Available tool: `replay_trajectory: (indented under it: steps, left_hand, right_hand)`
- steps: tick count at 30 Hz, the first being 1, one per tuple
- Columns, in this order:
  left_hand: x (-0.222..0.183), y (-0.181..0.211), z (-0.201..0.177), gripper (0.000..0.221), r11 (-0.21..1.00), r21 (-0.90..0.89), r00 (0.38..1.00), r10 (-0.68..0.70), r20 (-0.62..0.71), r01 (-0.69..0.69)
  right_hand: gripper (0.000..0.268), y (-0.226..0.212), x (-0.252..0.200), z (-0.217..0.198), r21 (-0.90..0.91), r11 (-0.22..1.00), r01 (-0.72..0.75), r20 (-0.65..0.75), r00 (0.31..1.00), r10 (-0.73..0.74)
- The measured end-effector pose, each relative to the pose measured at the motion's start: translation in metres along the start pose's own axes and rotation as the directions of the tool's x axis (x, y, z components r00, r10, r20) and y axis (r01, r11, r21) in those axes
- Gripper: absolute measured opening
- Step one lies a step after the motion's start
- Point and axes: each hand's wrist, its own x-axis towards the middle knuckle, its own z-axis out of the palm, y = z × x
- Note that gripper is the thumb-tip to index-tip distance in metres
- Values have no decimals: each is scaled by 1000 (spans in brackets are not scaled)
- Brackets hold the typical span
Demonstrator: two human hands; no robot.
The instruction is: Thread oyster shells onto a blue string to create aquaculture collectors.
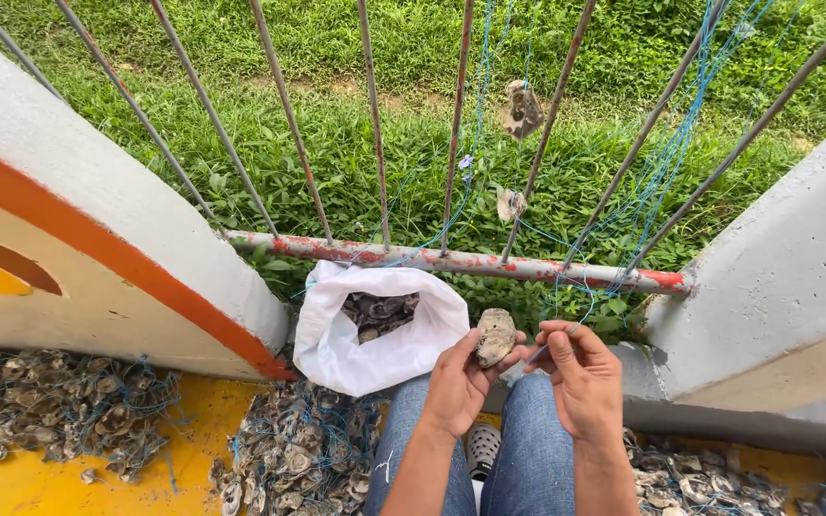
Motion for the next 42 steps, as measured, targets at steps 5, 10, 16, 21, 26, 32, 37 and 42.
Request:
replay_trajectory:
  steps: [5,10,16,21,26,32,37,42]
  left_hand:
    - [-1,2,-2,45,991,-133,999,-31,6,32]
    - [-4,5,-1,45,970,-236,994,-30,108,55]
    - [-6,6,3,45,951,-307,980,27,195,35]
    - [-2,-5,-12,41,956,-294,983,39,177,16]
    - [-6,-2,-4,38,972,-235,983,43,177,0]
    - [-4,-15,-13,37,995,-84,980,64,190,-49]
    - [-2,-20,-15,29,995,-16,988,101,117,-100]
    - [-1,-23,-19,24,994,53,993,92,70,-96]
  right_hand:
    - [18,-11,-3,5,-38,998,43,-13,999,-43]
    - [11,-9,-3,11,-55,970,237,-140,960,-243]
    - [10,-6,-9,28,-131,959,250,-132,955,-267]
    - [9,-1,-11,34,-160,961,225,-106,964,-243]
    - [10,-4,-10,37,-148,956,253,-104,957,-269]
    - [11,6,-6,24,-72,996,56,-130,989,-65]
    - [16,19,2,6,24,988,-154,-89,984,156]
    - [16,31,7,-8,114,951,-289,-9,957,292]
